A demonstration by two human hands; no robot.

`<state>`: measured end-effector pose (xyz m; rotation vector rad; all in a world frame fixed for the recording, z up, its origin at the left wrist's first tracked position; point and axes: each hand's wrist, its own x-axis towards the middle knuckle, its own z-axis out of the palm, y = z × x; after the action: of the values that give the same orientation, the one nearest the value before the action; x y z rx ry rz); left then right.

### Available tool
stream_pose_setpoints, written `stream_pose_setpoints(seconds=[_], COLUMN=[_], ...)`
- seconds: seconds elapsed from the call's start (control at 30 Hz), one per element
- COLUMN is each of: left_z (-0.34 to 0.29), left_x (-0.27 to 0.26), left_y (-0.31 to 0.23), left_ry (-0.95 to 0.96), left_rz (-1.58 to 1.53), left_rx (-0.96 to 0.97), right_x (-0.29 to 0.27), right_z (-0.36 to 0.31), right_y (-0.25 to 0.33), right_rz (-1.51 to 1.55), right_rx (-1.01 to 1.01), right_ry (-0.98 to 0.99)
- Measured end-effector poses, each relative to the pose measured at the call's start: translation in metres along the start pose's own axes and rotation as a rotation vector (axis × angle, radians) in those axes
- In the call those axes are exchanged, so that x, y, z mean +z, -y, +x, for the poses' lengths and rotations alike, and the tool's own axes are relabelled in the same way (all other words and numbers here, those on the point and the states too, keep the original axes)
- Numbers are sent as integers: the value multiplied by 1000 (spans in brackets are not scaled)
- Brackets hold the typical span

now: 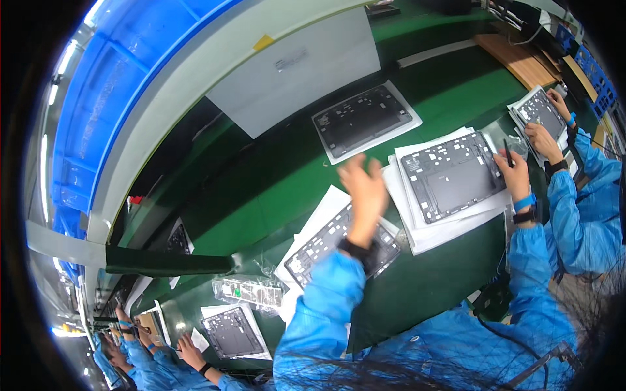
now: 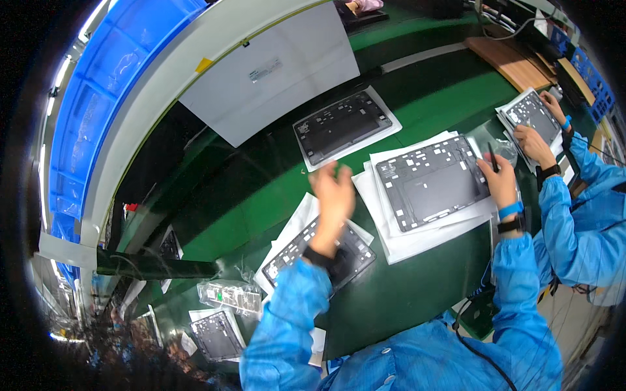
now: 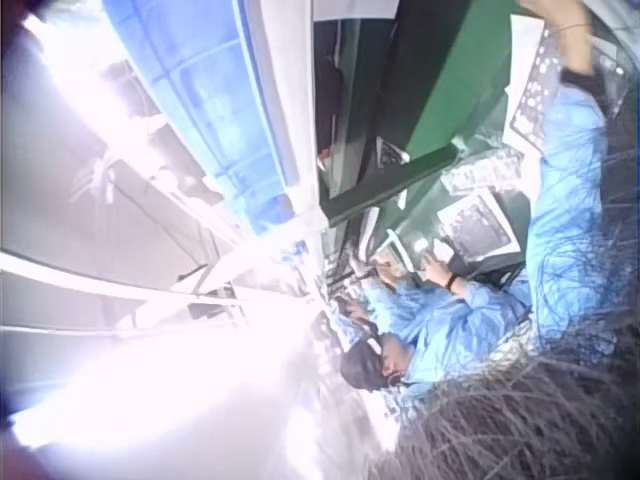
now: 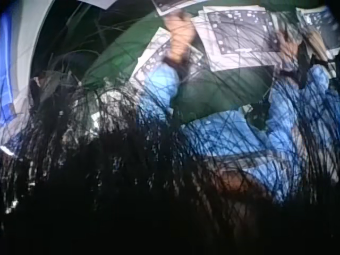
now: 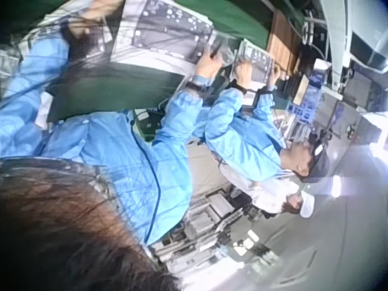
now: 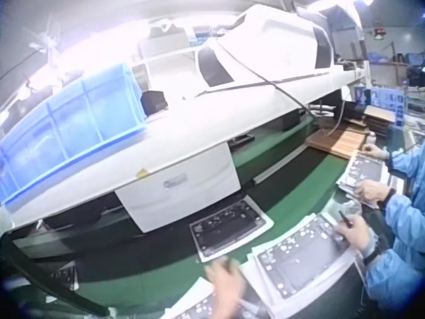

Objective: Assembling electronic components and applying adhesive labels to laptop chassis at a production line.

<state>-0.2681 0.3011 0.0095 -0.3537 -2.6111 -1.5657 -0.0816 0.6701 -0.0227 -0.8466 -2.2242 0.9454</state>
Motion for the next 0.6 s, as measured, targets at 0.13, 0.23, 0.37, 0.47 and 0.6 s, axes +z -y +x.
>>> stream_pose_setpoints(seconds=[0.13,0.23,0.37,0.47,0.6], left_z=[104,110,138,138,115], left_x=[-60,-36,-2,-2,-32], left_y=[83,81,77,73,28], left_ry=[-268,7,-180,-168,-72], left_rz=[615,1007,794,238,-645], left_rx=[-325,-335,-344,-391,-443], right_x=[29,13,-1,8,14], right_z=[-64,-118,-159,-170,-176], right_y=[87,102,106,124,148], right_rz=[242,339,277,296,726], right_rx=[-130,-40,12,121,390], right_ry=[-39,92,256,343,608])
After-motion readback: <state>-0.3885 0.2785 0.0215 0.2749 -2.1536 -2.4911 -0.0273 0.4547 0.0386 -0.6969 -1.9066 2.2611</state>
